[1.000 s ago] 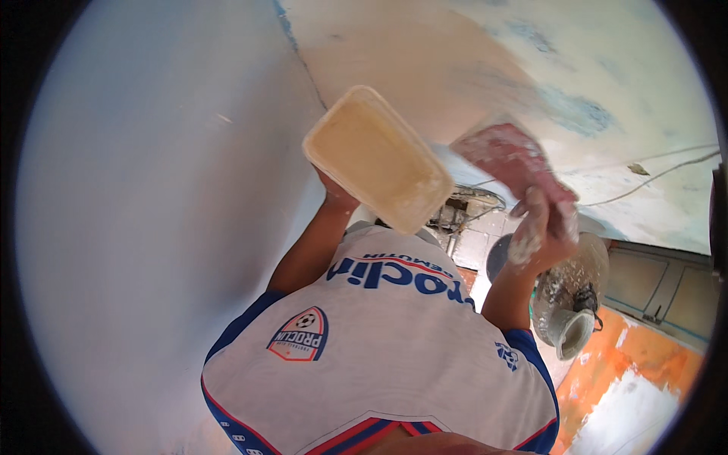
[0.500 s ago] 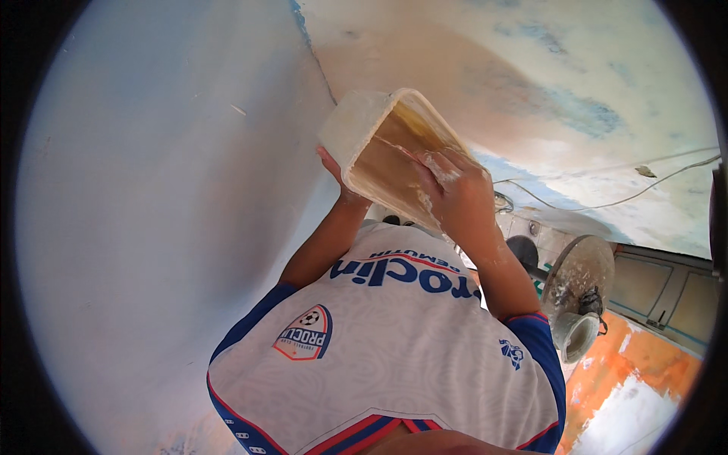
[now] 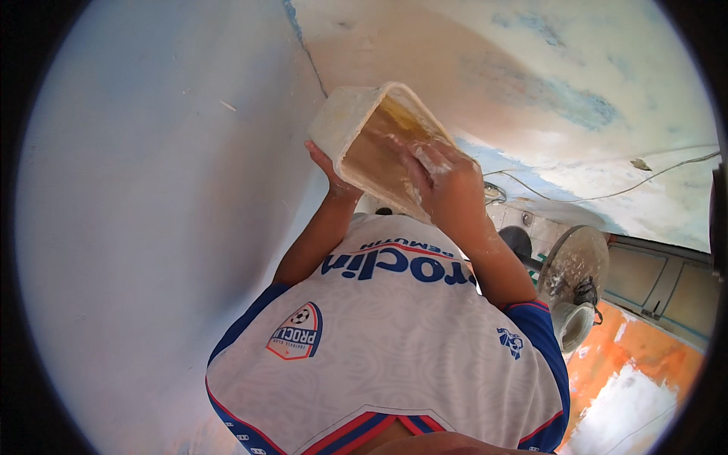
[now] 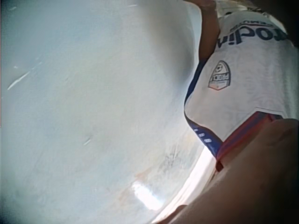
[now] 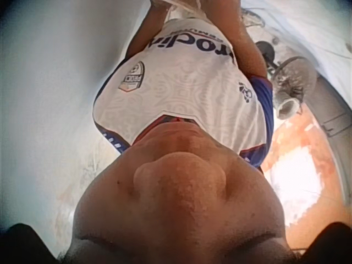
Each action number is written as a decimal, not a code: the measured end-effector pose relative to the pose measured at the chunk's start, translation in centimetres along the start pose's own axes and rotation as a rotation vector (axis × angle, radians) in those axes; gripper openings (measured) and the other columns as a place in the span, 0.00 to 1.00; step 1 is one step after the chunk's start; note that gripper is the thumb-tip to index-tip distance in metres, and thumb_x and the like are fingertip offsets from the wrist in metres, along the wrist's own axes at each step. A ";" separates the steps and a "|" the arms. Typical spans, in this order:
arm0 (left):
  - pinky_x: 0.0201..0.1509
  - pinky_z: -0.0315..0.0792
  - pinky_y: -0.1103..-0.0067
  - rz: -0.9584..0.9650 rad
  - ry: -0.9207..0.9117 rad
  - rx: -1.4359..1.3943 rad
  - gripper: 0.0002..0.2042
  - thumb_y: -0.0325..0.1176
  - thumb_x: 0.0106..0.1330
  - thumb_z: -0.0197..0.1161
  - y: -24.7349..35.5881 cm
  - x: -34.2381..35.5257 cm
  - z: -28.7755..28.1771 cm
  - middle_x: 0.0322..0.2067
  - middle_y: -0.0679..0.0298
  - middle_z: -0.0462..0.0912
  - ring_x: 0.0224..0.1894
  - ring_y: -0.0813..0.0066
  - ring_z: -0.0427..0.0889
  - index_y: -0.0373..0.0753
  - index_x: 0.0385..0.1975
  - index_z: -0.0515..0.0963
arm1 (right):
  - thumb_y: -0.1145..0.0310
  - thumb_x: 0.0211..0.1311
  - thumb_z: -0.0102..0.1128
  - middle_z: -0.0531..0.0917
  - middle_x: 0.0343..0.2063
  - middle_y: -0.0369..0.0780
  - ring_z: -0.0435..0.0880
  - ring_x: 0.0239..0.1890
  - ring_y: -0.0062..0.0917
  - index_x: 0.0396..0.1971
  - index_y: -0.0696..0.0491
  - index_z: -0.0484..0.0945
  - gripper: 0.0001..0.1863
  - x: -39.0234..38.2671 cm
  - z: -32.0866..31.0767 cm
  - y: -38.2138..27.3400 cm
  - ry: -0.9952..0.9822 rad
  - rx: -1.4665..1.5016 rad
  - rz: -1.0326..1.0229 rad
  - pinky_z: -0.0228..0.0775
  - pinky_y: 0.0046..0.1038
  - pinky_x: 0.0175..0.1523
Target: The person applies a white substance to a blue-painted ceiling using a red spreader tool, frequently reloading the tool from a rectangular plastic container held in their left hand.
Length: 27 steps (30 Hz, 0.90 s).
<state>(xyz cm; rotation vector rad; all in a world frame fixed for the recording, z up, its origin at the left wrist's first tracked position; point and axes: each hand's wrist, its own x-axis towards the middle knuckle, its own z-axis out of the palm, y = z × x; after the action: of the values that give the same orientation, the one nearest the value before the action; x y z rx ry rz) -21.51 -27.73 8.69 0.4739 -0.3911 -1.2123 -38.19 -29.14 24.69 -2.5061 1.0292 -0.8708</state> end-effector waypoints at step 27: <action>0.71 0.62 0.68 -0.039 0.084 0.082 0.48 0.80 0.64 0.36 -3.9 0.6 3.2 0.65 0.62 0.67 0.67 0.67 0.66 0.41 0.68 0.62 | 0.70 0.62 0.66 0.84 0.26 0.46 0.84 0.26 0.42 0.36 0.57 0.83 0.07 -3.1 -1.3 4.8 0.121 -0.186 0.167 0.77 0.39 0.32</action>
<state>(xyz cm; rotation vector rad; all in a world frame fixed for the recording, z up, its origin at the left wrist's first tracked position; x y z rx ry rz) -26.10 -29.84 9.33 0.6038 -0.3621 -1.2132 -43.30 -30.40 22.09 -2.4943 1.3967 -0.9230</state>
